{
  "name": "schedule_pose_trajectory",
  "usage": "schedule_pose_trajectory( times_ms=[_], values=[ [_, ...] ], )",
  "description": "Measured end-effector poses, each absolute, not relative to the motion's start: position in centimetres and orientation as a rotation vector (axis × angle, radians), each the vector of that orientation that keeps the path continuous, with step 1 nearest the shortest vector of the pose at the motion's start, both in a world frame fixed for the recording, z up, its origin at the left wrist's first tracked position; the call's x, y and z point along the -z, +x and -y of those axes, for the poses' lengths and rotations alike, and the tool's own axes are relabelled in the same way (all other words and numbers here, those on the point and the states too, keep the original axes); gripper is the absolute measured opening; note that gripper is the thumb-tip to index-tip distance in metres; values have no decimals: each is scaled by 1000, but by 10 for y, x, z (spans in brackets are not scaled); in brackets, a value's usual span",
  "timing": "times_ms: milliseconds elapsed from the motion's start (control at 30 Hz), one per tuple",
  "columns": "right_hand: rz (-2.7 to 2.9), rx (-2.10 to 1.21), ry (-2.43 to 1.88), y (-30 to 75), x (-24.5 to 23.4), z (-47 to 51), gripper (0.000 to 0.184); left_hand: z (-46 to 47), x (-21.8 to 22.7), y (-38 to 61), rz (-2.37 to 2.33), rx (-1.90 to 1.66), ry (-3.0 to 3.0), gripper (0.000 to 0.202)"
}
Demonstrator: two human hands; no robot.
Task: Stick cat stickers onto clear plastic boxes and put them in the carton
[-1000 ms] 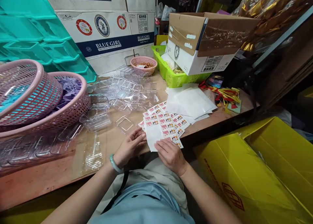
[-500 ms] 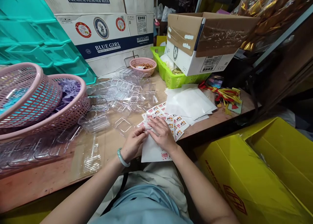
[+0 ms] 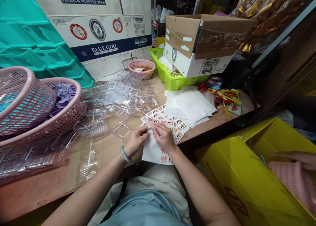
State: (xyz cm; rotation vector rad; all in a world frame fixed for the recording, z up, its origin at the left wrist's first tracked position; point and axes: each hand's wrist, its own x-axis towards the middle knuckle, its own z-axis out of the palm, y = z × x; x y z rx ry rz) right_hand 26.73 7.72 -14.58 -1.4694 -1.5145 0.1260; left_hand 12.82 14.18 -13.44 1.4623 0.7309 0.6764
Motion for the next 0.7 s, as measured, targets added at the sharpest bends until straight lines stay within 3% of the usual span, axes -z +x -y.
schedule_pose_trajectory(
  times_ms=[167,433,567,700],
  values=[
    [1416,-310,-1469,275,143,-80,23,-145,136,135,-708,-661,1442,14],
    [1514,-244,-1418,291,135,-81,21,-153,125,145,-649,-647,1496,19],
    [1098,-463,-1409,289,133,-89,13,-155,128,155,-689,-635,1439,21],
    [666,-462,-1318,312,129,-113,25,-164,143,173,-790,-677,1375,22]
  ],
)
